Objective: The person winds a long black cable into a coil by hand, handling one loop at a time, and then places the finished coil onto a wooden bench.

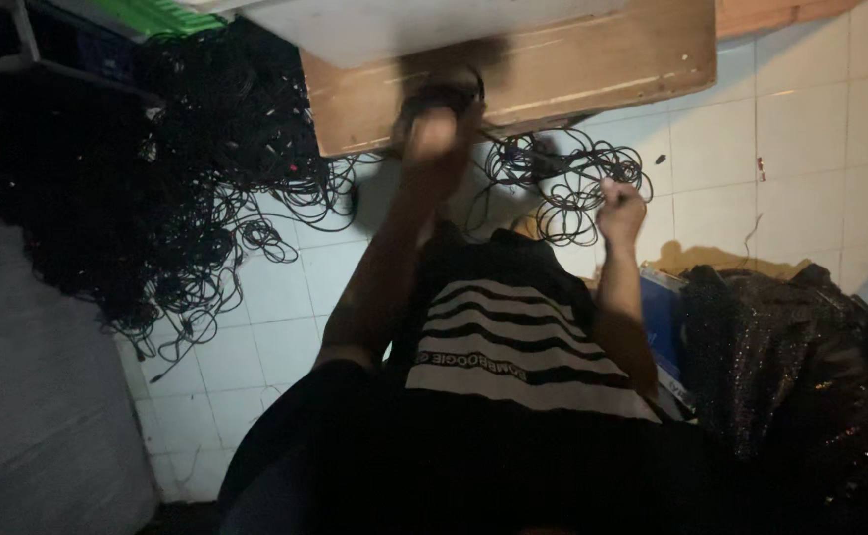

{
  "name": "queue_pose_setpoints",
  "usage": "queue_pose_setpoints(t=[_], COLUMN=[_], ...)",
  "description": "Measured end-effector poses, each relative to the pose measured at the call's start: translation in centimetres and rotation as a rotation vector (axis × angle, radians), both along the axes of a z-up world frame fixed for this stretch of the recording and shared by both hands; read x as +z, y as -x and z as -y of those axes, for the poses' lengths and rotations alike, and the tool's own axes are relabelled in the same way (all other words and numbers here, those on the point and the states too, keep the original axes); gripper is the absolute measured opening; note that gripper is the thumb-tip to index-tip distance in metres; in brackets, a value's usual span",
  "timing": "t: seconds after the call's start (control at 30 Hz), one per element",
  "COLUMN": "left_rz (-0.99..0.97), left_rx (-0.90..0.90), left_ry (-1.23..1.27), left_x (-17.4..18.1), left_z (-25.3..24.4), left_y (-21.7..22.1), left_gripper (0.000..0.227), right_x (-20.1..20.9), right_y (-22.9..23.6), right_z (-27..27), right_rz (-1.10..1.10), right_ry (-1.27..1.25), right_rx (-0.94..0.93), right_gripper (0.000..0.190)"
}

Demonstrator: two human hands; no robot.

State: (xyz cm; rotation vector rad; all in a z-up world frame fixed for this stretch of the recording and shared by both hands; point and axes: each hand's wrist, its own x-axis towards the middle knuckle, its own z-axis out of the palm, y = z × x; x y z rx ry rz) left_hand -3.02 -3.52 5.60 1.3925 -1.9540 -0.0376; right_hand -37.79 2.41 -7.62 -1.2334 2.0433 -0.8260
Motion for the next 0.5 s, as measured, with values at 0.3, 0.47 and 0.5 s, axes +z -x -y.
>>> queue_pose_setpoints(t=[0.3,0.47,0.5], left_rz=[0.02,-0.929,-1.065], left_rx=[-0.696,-0.878,-0.871], left_ry=[-1.122,-1.023,-1.01], left_x=[10.5,11.7,11.3], left_z=[-0.9,-1.6,-1.7], left_y=[-2.4,-3.9,-3.4], left_gripper=[0.034,0.031,0.029], right_x=[1.5,5.3,6.6], right_y=[4.2,1.5,0.4], right_z=[1.1,2.3,2.5], right_rz=[-0.36,-0.422,-0.378], right_ry=[-0.075,0.095,0.254], right_rx=[-0.508,-0.098,0.074], right_gripper=[0.032,0.035,0.046])
